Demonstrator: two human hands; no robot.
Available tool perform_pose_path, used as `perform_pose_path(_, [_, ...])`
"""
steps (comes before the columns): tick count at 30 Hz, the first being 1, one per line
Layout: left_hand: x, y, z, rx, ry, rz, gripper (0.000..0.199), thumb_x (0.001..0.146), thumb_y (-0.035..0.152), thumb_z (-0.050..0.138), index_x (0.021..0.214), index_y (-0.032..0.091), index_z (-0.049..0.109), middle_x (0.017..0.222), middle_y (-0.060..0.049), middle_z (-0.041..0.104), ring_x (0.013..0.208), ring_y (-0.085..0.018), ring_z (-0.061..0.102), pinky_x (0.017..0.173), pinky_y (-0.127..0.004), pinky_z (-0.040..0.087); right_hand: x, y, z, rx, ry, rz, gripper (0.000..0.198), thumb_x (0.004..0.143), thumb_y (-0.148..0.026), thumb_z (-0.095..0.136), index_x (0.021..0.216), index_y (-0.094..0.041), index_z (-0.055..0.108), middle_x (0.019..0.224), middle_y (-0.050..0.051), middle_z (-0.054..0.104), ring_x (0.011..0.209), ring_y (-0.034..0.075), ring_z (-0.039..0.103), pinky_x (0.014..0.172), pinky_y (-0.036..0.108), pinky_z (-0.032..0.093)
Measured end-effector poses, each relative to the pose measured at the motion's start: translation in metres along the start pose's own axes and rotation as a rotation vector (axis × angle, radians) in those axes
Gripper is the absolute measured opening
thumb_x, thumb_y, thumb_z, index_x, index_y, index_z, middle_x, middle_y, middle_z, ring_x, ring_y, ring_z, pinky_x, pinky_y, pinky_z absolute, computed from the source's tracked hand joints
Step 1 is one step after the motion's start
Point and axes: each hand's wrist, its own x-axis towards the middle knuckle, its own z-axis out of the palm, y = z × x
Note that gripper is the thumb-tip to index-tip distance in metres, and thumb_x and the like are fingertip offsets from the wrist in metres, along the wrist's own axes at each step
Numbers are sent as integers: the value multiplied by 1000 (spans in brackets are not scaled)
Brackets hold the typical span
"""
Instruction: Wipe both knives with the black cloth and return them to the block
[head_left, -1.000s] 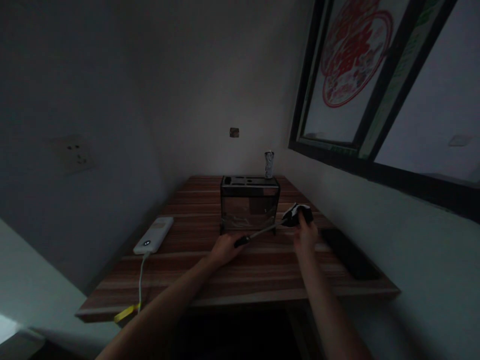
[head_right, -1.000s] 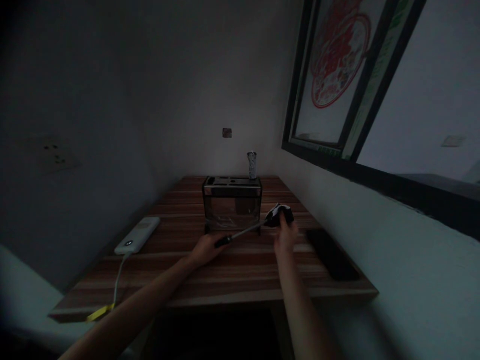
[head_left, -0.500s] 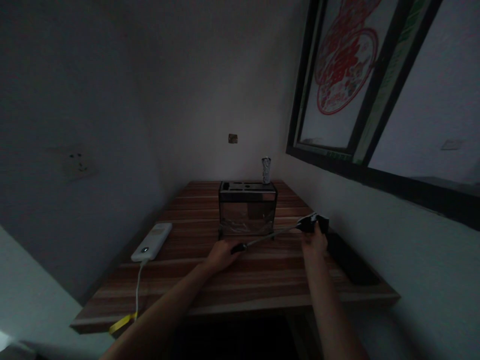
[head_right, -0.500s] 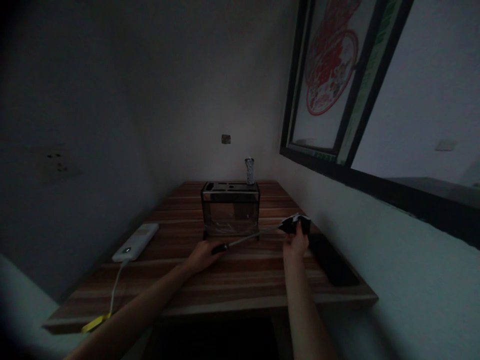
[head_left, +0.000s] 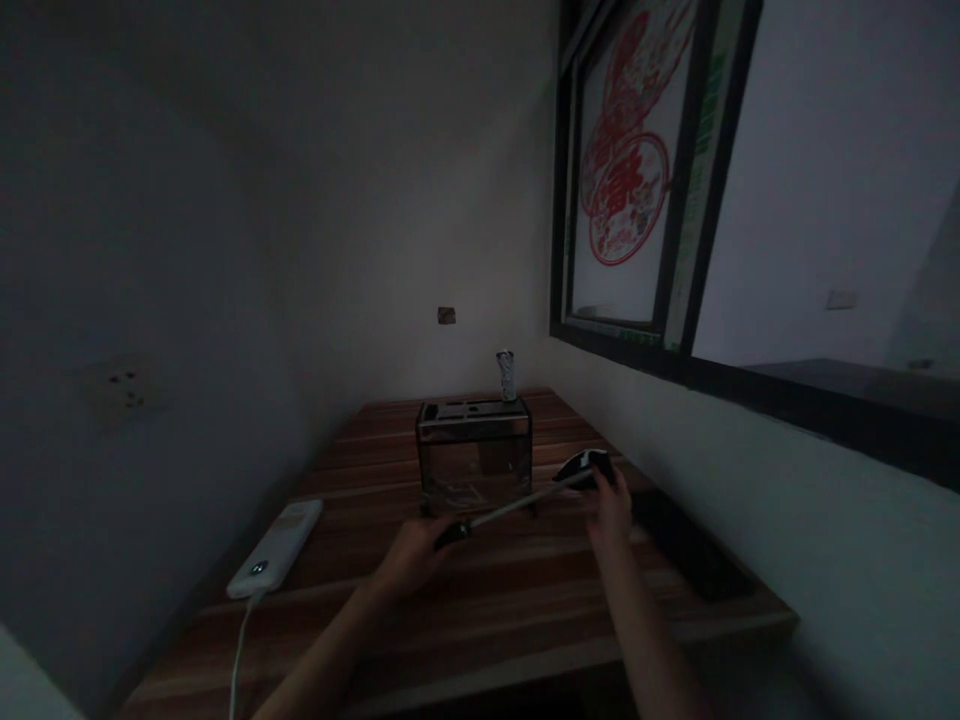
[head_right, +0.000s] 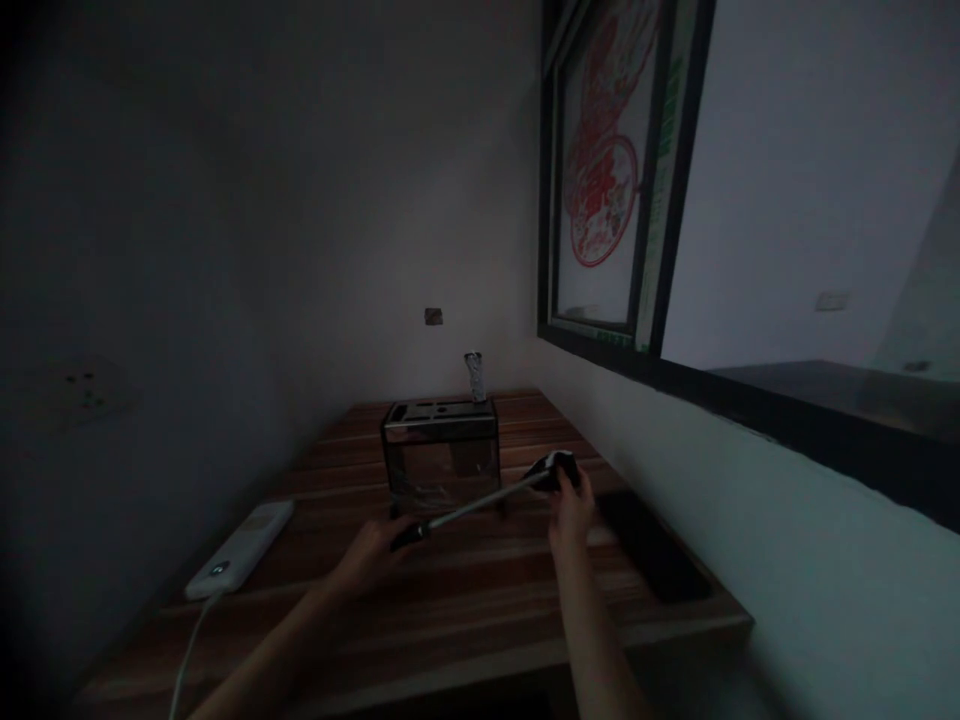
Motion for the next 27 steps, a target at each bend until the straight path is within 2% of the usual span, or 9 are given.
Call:
perform_pose_path(3, [1,4,-24,-51,67,-43,29,79,25,49,108,23,52,93,-3,68,84,-18,64,72,-22,46,-1,4,1,-40,-80,40,45,46,-31,74,88,-21,60,82,-1,64,68,15,60,52,23,47])
perform_pose_path(6, [4,7,-60,-99,151,-55,24,81,32,47,102,23,49,91,-2,66,82,-16,63,70,-22,45,-5,7,2,-119,-163,75,39,46,-28,73,82,-21,62,78,-1,64,70,15,60,53,23,46])
perform_pose_path(12, [20,6,-150,114,210,-29,19,80,32,46,95,21,49,86,-2,65,76,-16,61,67,-23,43,0,15,0,-221,-219,14,34,48,-25,69,81,-19,65,79,1,65,74,19,59,58,26,46])
perform_pose_path(15, [30,4,-193,212,216,21,22,79,35,48,96,21,52,90,-2,64,80,-16,60,68,-23,42,3,19,-2,-235,-254,-49,26,49,-23,63,74,-19,66,77,2,65,74,20,59,64,29,47])
perform_pose_path(17, [37,3,-220,284,216,58,24,78,37,48,94,21,55,88,-2,64,80,-16,59,69,-23,41,4,22,-4,-236,-293,-54,25,49,-21,59,72,-19,67,78,2,66,75,20,59,66,30,47])
perform_pose_path(20, [47,4,-260,443,148,72,28,77,45,50,94,24,60,86,0,65,78,-16,59,67,-21,38,2,24,-6,-181,-312,4,25,48,-22,57,71,-20,68,76,2,67,72,19,60,66,30,47])
perform_pose_path(23, [58,7,-297,615,66,110,33,76,49,51,96,26,62,87,0,66,80,-18,58,68,-22,35,0,24,-7,-116,-282,62,23,49,-26,58,68,-20,68,71,1,67,67,19,60,61,30,47])
perform_pose_path(27, [82,13,-341,753,6,156,36,78,51,47,94,22,63,84,0,64,81,-17,56,74,-24,32,4,22,-7,-174,-182,180,22,51,-32,60,68,-20,67,65,0,67,60,19,60,55,30,48])
